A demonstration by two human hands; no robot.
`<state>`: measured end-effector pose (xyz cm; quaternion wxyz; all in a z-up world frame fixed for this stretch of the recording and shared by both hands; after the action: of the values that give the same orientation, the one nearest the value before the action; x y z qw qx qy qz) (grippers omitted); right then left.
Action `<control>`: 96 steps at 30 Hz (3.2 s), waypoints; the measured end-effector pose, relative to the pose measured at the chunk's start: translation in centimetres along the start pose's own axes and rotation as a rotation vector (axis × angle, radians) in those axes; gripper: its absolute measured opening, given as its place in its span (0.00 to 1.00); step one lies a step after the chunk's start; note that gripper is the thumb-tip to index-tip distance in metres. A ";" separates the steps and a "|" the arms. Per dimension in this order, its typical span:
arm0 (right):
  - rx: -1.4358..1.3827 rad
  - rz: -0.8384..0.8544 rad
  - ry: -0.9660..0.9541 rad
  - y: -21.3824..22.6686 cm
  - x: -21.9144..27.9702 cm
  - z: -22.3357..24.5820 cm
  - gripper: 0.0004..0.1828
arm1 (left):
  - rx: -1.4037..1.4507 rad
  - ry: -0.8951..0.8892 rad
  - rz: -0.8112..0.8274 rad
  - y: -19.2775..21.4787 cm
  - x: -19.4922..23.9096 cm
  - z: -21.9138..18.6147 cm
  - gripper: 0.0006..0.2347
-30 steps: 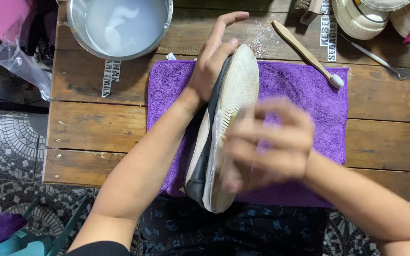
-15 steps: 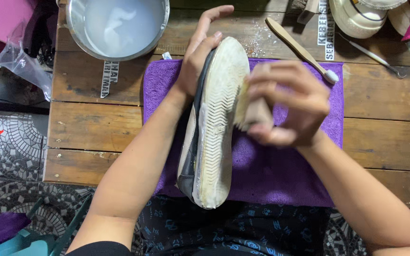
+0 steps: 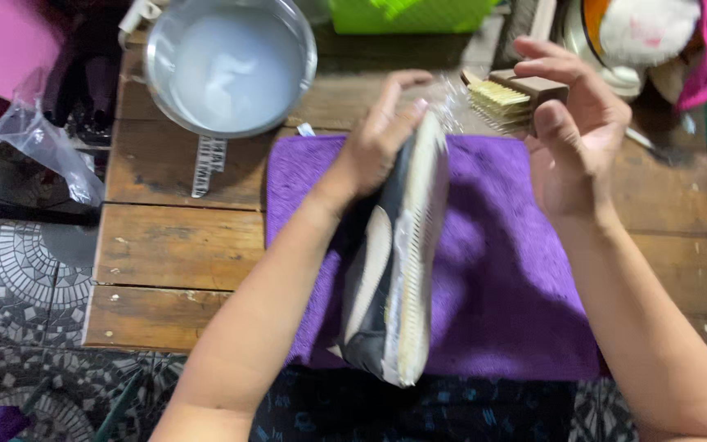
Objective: The person scrubs the sole and sides of a black sneaker with a wooden brush, repeatedly dipping the brush into a metal bowl of soapy water. After scrubbing, they wipe the shoe with a pink cloth.
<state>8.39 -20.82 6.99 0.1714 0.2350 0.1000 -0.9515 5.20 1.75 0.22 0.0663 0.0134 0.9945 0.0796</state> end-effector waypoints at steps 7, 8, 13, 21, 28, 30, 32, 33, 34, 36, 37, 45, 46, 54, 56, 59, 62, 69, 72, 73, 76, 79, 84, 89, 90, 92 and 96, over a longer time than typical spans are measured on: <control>0.333 0.448 0.102 -13.6 -7.9 2.4 0.26 | -0.064 0.223 -0.007 0.3 0.8 -1.6 0.25; 0.475 0.495 0.048 -15.9 -9.0 1.9 0.36 | -0.062 0.306 -0.005 0.3 0.7 -1.4 0.25; 0.904 0.727 0.389 -23.7 -11.5 -3.6 0.30 | -0.190 0.215 -0.095 -1.4 -1.3 5.5 0.26; 1.131 0.793 0.558 -26.7 -10.9 -8.1 0.37 | -0.217 0.144 -0.125 1.1 0.5 4.6 0.25; 1.163 0.834 0.515 -26.9 -10.9 -8.2 0.38 | -0.223 0.215 -0.101 1.1 0.8 4.5 0.25; 1.207 0.859 0.513 -27.1 -10.7 -8.2 0.39 | -0.227 0.233 -0.089 1.0 0.7 4.0 0.25; 1.217 0.874 0.493 -27.1 -10.4 -8.4 0.41 | -0.231 0.256 -0.080 0.8 0.6 3.5 0.25; 1.217 0.874 0.491 -27.0 -10.5 -8.4 0.41 | -0.234 0.268 -0.073 0.8 0.6 3.2 0.25; 1.166 0.849 0.476 -26.8 -10.7 -8.2 0.38 | -0.236 0.279 -0.067 0.7 0.6 3.0 0.25; 1.116 0.824 0.460 -26.2 -11.1 -8.0 0.36 | -0.240 0.301 -0.055 0.6 0.5 2.5 0.25; 1.040 0.773 0.506 -25.7 -11.3 -7.5 0.36 | -0.241 0.311 -0.046 0.4 0.4 2.3 0.25; 1.067 0.672 0.354 -22.1 -11.6 -5.9 0.35 | -0.180 0.346 -0.015 -0.2 0.1 0.1 0.24; 1.043 0.671 0.331 -21.8 -11.4 -5.6 0.36 | -0.168 0.391 -0.005 0.0 0.5 -0.4 0.29; 0.989 0.667 0.335 -19.8 -10.4 -4.2 0.33 | -0.120 0.309 -0.031 -0.1 0.5 -0.1 0.19; 0.828 0.544 0.328 -18.7 -10.3 -4.1 0.31 | -0.092 0.189 -0.042 -0.3 0.2 0.5 0.15; 0.544 0.290 -0.035 -16.9 -10.4 -3.1 0.20 | -0.053 0.216 0.015 0.1 1.0 -1.4 0.34; -0.013 -0.012 -0.420 -12.2 -9.5 -2.3 0.15 | -0.048 0.294 0.006 0.0 0.6 -0.4 0.31; -0.324 -0.189 -0.581 -4.5 -1.0 6.0 0.62 | 0.008 0.256 0.029 -0.3 -0.2 0.7 0.25; -0.453 -0.234 -0.421 1.1 4.4 4.8 0.54 | 0.071 0.343 0.058 -0.2 -0.1 1.3 0.26; -0.239 -0.115 -0.321 3.3 6.6 3.9 0.50 | 0.115 0.347 0.064 -0.1 -0.2 1.5 0.24; 0.272 0.080 -0.088 4.6 11.0 4.5 0.48 | 0.152 0.394 0.049 0.2 0.2 1.1 0.23; 0.819 0.316 0.113 4.7 13.2 5.0 0.57 | 0.146 0.466 0.024 0.3 1.0 -0.8 0.24; 0.972 0.391 0.137 4.9 14.7 5.5 0.53 | 0.208 0.377 -0.025 0.1 1.3 -0.7 0.20; 0.925 0.445 0.044 5.4 14.8 5.5 0.49 | 0.549 0.286 0.081 1.4 1.7 -3.8 0.28; 0.922 0.447 0.046 5.6 14.7 5.3 0.49 | 0.548 0.285 0.078 1.6 1.7 -3.8 0.28; 0.947 0.344 0.099 6.4 14.7 5.0 0.61 | 0.687 0.322 0.033 2.0 1.6 -3.4 0.24; 0.554 0.241 0.075 4.3 11.7 5.2 0.64 | 0.709 0.327 0.077 1.4 0.6 0.1 0.23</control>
<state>-1.90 -29.49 5.41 0.2086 0.3178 -0.1854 -0.9062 4.59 3.14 0.28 -0.1048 0.0600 0.9566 -0.2652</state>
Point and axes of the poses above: each hand's wrist, its own x-axis away from the middle knuckle, its own y-axis out of the back of the hand, z = x × y, the point moved 4 cm from there along -x, towards the middle knuckle, and after that the axes turned 7 degrees about y, right-handed, at the moved point
